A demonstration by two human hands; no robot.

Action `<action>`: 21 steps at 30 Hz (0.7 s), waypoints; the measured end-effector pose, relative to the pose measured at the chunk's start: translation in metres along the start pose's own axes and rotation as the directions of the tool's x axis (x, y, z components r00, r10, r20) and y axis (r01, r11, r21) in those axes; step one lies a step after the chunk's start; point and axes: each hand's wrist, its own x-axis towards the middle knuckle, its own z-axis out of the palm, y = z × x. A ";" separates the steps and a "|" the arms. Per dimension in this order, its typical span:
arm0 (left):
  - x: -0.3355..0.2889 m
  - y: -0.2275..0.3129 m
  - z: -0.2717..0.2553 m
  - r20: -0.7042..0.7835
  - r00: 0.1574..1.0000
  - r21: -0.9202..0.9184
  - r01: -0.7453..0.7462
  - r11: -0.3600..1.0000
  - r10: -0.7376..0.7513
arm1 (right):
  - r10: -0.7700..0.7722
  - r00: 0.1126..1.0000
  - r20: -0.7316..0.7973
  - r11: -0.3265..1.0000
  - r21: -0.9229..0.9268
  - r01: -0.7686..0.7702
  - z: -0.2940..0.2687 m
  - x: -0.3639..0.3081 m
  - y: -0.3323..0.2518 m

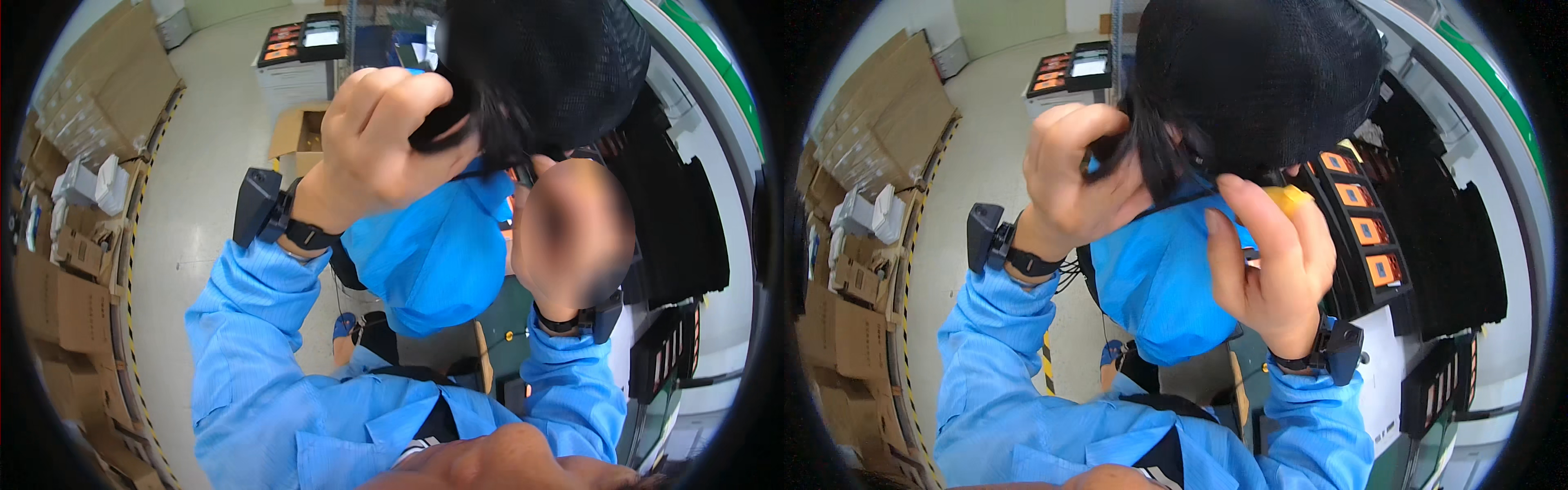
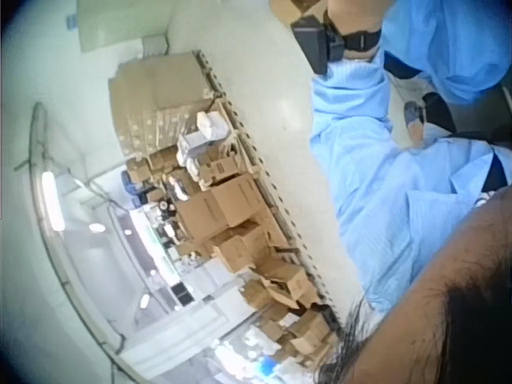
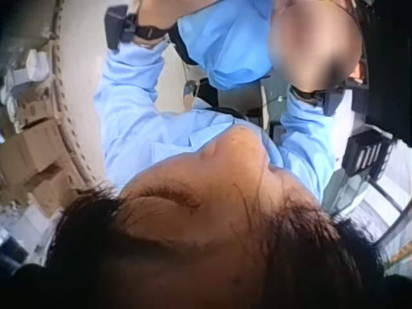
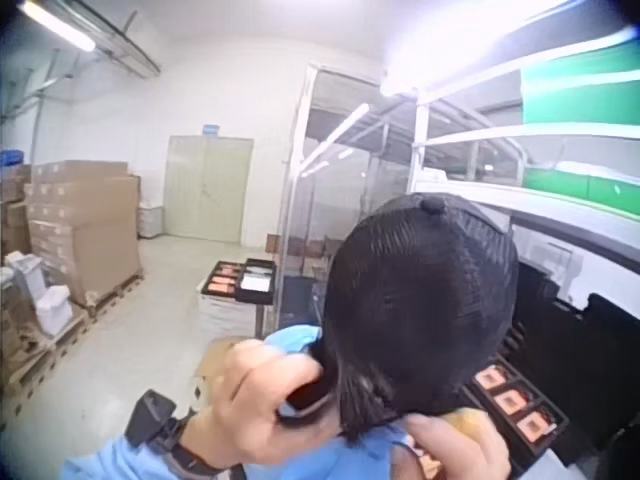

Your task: Inspecting and cleaning smartphones on a production line and helping a coworker secure their hair under a factory cap.

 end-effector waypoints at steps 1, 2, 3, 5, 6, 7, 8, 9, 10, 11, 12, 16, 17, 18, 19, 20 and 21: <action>0.006 0.000 0.004 -0.071 0.996 0.032 -0.043 0.999 0.045 | -0.018 1.000 0.013 0.997 -0.079 0.019 -0.012 -0.002 0.006; 0.003 -0.002 0.005 -0.013 1.000 -0.036 -0.006 0.999 0.006 | -0.003 0.997 -0.071 0.996 -0.087 -0.004 -0.019 -0.003 0.012; 0.001 -0.001 0.010 -0.004 1.000 -0.058 -0.008 0.998 0.007 | 0.009 0.988 -0.152 0.995 -0.095 -0.023 -0.023 -0.003 0.019; 0.003 -0.004 0.019 0.050 0.995 -0.196 0.091 0.976 -0.083 | -0.037 0.976 -0.214 0.984 -0.178 -0.001 -0.023 0.014 0.025; 0.005 -0.008 0.021 0.087 0.996 -0.246 0.040 0.969 -0.019 | 0.011 0.993 -0.117 0.971 -0.236 -0.039 -0.024 0.023 0.027; 0.005 -0.014 0.027 0.094 0.996 -0.272 0.036 0.962 -0.011 | 0.067 0.997 -0.022 0.953 -0.295 -0.071 -0.026 0.032 0.028; 0.006 -0.023 0.036 0.077 0.996 -0.323 -0.008 0.946 0.035 | 0.085 0.995 0.044 0.939 -0.337 -0.065 -0.023 0.048 0.030; 0.010 -0.027 0.044 0.059 0.995 -0.378 -0.052 0.925 0.080 | 0.093 0.993 0.077 0.937 -0.344 -0.061 -0.022 0.059 0.037; 0.019 -0.033 0.046 0.048 0.992 -0.389 -0.090 0.917 0.117 | 0.071 0.993 0.092 0.927 -0.373 -0.032 -0.022 0.067 0.042; 0.026 -0.036 0.045 0.044 0.992 -0.413 -0.092 0.906 0.120 | 0.045 0.993 0.113 0.916 -0.400 0.004 -0.021 0.071 0.047; 0.033 -0.038 0.042 0.100 0.987 -0.406 -0.076 0.911 0.127 | 0.057 0.994 0.090 0.928 -0.371 -0.019 -0.022 0.075 0.051; 0.063 -0.055 0.047 0.207 0.968 -0.510 -0.015 0.860 0.140 | 0.191 0.977 0.099 0.914 -0.381 -0.140 -0.024 0.086 0.058; 0.071 -0.058 0.047 0.290 0.949 -0.562 0.062 0.825 0.126 | 0.214 0.972 0.099 0.909 -0.384 -0.161 -0.023 0.089 0.062; 0.077 -0.062 0.050 0.318 0.940 -0.604 0.099 0.791 0.126 | 0.232 0.968 0.093 0.908 -0.379 -0.181 -0.022 0.092 0.065; 0.084 -0.064 0.051 0.383 0.916 -0.616 0.157 0.772 0.119 | 0.254 0.962 0.097 0.904 -0.376 -0.201 -0.024 0.094 0.070; 0.088 -0.067 0.057 0.414 0.905 -0.626 0.202 0.753 0.101 | 0.286 0.953 0.097 0.897 -0.377 -0.231 -0.024 0.095 0.076; 0.093 -0.069 0.063 0.445 0.892 -0.632 0.246 0.734 0.084 | 0.318 0.943 0.098 0.889 -0.376 -0.260 -0.025 0.096 0.082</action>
